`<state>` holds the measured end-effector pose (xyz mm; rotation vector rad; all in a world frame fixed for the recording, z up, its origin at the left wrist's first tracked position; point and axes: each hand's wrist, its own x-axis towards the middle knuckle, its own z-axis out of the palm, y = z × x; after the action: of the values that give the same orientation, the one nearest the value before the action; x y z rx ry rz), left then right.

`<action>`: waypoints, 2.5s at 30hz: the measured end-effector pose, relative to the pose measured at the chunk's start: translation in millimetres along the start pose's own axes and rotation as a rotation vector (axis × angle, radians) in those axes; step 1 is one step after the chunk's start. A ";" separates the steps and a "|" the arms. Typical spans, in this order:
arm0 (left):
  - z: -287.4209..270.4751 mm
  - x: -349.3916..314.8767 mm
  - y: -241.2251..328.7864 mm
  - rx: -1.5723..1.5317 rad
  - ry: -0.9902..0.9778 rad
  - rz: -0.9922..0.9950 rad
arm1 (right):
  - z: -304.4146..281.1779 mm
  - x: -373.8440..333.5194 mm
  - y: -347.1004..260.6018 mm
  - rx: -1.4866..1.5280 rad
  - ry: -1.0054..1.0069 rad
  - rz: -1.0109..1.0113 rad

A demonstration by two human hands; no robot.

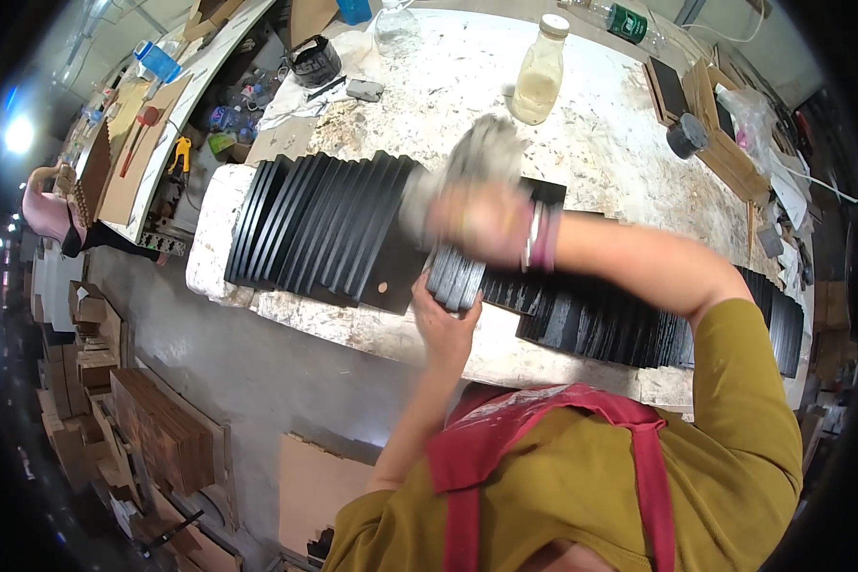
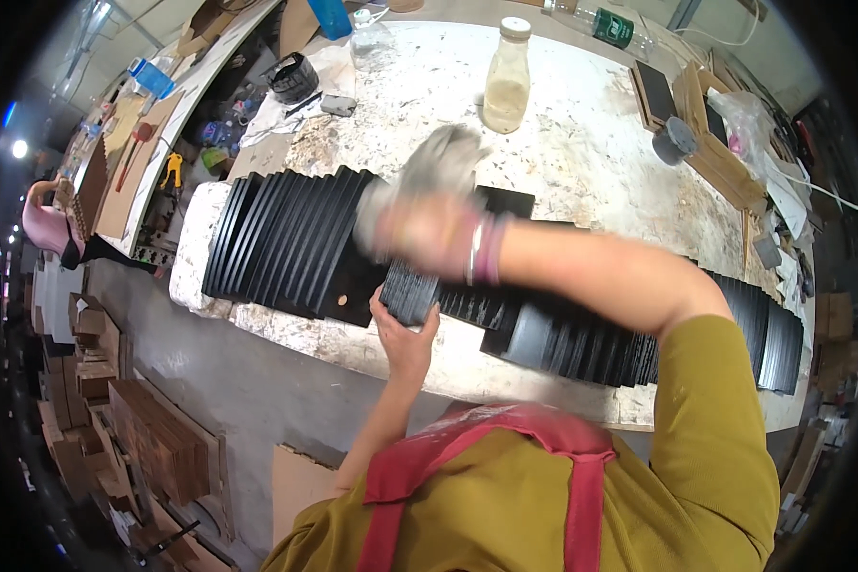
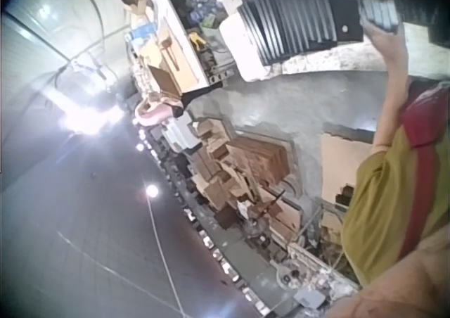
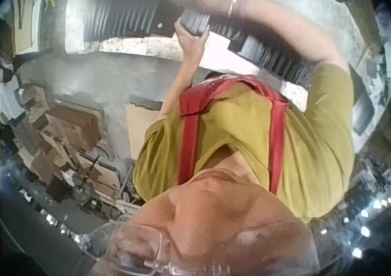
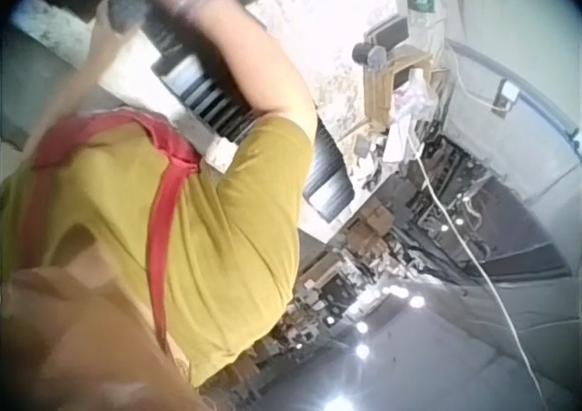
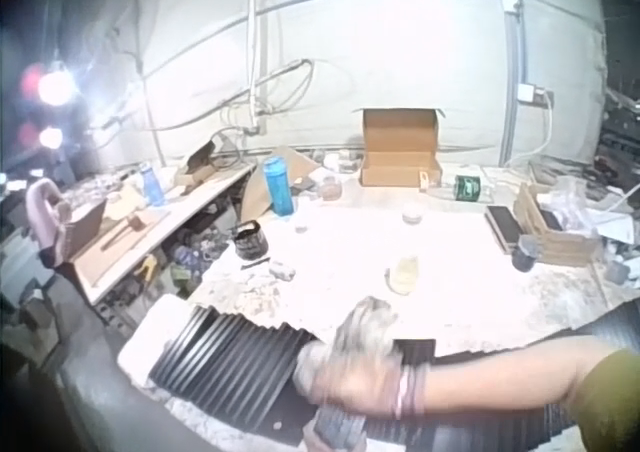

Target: The person wipes a series of black, ridged wooden panels with a cloth, applies liquid from a bottle to the cloth, and then cleans the edges of the panels one by one while arranging them on a workbench.

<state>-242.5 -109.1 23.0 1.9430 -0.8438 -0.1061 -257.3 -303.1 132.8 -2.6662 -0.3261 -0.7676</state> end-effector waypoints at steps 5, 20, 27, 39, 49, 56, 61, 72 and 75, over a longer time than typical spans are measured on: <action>-1.0 3.8 6.3 -0.067 -0.031 -0.034 | -11.0 0.4 4.6 0.007 0.105 -0.022; -1.0 4.6 11.1 -0.031 -0.006 -0.029 | -36.0 -19.9 56.1 -0.226 -0.028 0.536; -22.3 -3.8 6.5 0.033 0.114 -0.093 | -104.9 -88.8 41.4 -0.130 -0.063 1.074; -41.8 -25.3 74.3 0.531 -0.217 0.541 | -160.8 -236.8 -13.8 0.735 0.574 1.209; -5.4 1.0 94.5 0.422 -0.358 0.584 | -160.3 -237.3 -17.6 0.666 0.394 1.245; -11.3 24.2 85.8 0.578 -0.547 0.445 | -157.9 -253.3 -16.2 0.657 0.413 1.188; -38.8 50.5 99.6 0.515 -0.470 0.327 | -170.1 -260.1 -27.0 0.722 0.502 1.281; 45.9 46.9 99.3 0.499 -0.478 0.387 | -215.3 -277.8 -53.0 0.953 0.965 0.768; 54.7 45.8 84.1 0.496 -0.531 0.384 | -214.6 -285.3 -72.3 0.642 0.968 1.001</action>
<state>-273.4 -201.2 75.1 2.1959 -1.7134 -0.2028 -616.3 -355.2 165.7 -1.3148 0.7978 -1.1607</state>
